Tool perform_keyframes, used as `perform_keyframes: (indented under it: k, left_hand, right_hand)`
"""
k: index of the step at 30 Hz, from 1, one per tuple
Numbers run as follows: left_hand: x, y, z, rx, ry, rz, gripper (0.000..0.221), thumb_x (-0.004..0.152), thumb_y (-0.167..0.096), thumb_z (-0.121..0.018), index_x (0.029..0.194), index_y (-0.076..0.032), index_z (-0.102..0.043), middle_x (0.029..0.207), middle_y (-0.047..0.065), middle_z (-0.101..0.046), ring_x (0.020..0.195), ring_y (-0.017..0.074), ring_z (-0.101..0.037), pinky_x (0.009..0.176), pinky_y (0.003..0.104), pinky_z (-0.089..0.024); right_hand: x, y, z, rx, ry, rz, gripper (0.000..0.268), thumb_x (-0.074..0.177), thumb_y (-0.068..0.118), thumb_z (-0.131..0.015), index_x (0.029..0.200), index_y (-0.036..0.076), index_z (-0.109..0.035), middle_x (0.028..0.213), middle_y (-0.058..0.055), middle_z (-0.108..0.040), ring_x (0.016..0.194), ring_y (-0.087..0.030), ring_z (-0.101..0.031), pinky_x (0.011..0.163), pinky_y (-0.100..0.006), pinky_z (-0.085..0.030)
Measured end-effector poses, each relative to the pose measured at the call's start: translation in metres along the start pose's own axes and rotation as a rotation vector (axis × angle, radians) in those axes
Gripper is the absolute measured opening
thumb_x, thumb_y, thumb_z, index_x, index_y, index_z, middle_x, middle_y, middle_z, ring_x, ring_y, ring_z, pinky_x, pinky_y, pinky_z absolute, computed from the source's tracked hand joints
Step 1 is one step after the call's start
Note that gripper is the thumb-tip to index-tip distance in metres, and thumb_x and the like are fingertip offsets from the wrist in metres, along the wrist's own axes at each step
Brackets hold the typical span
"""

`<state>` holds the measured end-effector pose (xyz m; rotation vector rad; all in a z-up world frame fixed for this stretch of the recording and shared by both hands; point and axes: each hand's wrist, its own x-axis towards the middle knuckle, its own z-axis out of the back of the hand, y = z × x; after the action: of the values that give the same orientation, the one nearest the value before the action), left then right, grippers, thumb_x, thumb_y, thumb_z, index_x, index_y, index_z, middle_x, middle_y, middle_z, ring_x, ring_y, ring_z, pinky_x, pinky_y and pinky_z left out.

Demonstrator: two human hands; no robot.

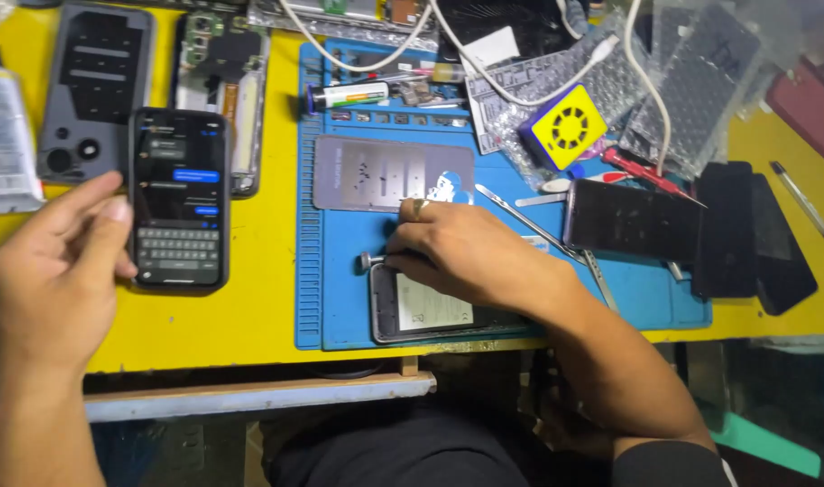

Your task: Disassembling a mobile phone to remove internal camera components using a screwdriver and tweezers.

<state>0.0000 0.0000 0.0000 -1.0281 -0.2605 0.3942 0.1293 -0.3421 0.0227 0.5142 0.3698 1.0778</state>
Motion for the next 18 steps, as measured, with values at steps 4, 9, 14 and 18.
perform_keyframes:
  k: [4,9,14,18]
  left_hand:
    - [-0.002,0.021,0.0,-0.012,0.037,-0.052,0.037,0.123,-0.006,-0.054,0.154,0.014,-0.056,0.124,0.024,-0.065,0.07,0.0196,-0.054,0.069,0.027,-0.047]
    - [-0.067,-0.068,-0.018,0.125,-0.114,-0.463,0.03,0.113,0.011,-0.039,0.119,0.026,-0.065,0.091,0.023,-0.066,0.081,0.03,-0.057,0.099,0.046,-0.048]
    - [-0.074,-0.178,-0.08,0.377,0.299,0.008,0.028,0.097,-0.021,-0.05,0.105,0.0,-0.066,0.096,0.01,-0.064,0.087,0.0214,-0.057,0.09,0.037,-0.048]
    - [-0.098,-0.165,-0.082,0.573,0.699,0.5,0.03,0.079,-0.051,-0.064,0.09,-0.024,-0.069,0.1,-0.003,-0.063,0.092,0.0128,-0.059,0.082,0.027,-0.049]
  right_hand:
    - [-0.005,-0.006,-0.002,0.004,-0.029,0.002,0.017,0.099,0.021,-0.065,0.104,0.005,-0.067,0.096,-0.01,-0.061,0.076,-0.032,-0.064,0.065,-0.046,-0.052]
    - [-0.021,-0.014,0.014,0.051,-0.26,-0.014,0.012,0.099,0.013,-0.069,0.107,0.006,-0.063,0.083,-0.007,-0.074,0.058,-0.02,-0.064,0.048,-0.035,-0.048]
    - [-0.041,-0.011,0.002,0.169,-0.504,0.034,0.027,0.1,-0.005,-0.066,0.121,-0.001,-0.05,0.098,-0.017,-0.062,0.078,-0.03,-0.07,0.064,-0.036,-0.059]
    - [-0.064,-0.013,0.0,0.274,-0.758,0.036,0.047,0.1,-0.023,-0.065,0.135,-0.008,-0.037,0.113,-0.028,-0.051,0.098,-0.039,-0.076,0.079,-0.036,-0.071]
